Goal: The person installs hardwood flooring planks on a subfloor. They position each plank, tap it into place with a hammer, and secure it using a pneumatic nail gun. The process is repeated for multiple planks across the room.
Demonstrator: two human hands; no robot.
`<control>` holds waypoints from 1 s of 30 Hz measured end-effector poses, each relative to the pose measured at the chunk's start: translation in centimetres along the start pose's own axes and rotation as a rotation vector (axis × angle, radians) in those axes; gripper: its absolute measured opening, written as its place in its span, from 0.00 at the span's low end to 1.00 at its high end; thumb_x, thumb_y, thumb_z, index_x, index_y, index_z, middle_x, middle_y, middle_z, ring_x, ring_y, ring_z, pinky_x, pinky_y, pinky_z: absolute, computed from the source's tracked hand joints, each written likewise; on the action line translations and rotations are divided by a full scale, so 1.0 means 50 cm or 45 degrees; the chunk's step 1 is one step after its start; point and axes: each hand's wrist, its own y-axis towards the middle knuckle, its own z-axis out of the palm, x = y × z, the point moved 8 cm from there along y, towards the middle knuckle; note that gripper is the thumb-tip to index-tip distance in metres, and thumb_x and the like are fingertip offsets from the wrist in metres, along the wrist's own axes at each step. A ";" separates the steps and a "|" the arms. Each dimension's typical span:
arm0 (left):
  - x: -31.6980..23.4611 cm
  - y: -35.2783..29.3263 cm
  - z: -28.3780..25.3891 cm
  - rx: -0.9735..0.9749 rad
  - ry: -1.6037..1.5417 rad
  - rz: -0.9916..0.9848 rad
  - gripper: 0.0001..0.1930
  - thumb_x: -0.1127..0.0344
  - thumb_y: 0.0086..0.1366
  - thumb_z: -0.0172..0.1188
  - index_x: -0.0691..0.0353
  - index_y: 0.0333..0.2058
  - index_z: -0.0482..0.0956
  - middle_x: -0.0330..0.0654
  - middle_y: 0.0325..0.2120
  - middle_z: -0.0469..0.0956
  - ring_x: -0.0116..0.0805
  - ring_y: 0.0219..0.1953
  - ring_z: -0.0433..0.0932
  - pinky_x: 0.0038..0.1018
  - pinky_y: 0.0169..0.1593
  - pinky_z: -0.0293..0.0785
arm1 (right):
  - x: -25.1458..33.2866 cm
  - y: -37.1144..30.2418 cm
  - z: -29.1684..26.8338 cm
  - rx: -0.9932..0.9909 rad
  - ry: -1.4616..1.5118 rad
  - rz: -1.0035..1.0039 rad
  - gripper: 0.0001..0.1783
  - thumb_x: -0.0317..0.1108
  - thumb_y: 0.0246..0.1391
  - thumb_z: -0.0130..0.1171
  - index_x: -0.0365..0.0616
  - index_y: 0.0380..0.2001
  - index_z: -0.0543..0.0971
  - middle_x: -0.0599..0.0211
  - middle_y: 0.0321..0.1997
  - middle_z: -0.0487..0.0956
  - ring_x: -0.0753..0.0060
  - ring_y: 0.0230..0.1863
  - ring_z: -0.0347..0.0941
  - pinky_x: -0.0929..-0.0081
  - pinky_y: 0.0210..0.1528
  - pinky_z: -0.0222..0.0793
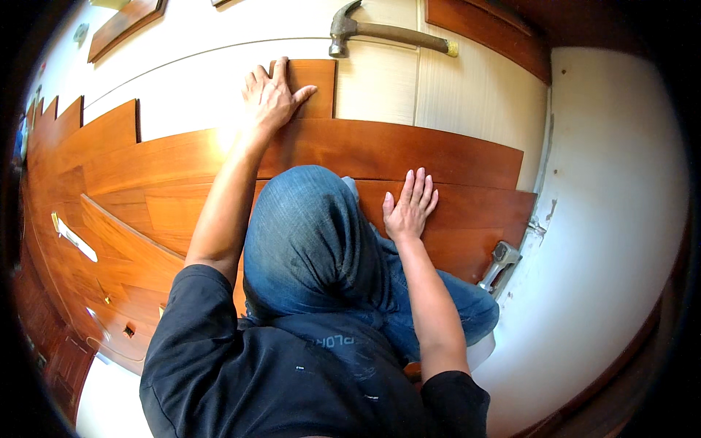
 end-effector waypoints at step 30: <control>0.015 -0.005 0.022 -0.241 -0.293 -0.125 0.47 0.34 0.63 0.66 0.68 0.66 0.68 0.54 0.45 0.72 0.51 0.48 0.73 0.45 0.53 0.72 | 0.302 0.839 -0.184 0.365 -0.414 -0.780 0.16 0.37 0.62 0.56 0.42 0.50 0.74 0.43 0.46 0.84 0.39 0.51 0.80 0.43 0.53 0.76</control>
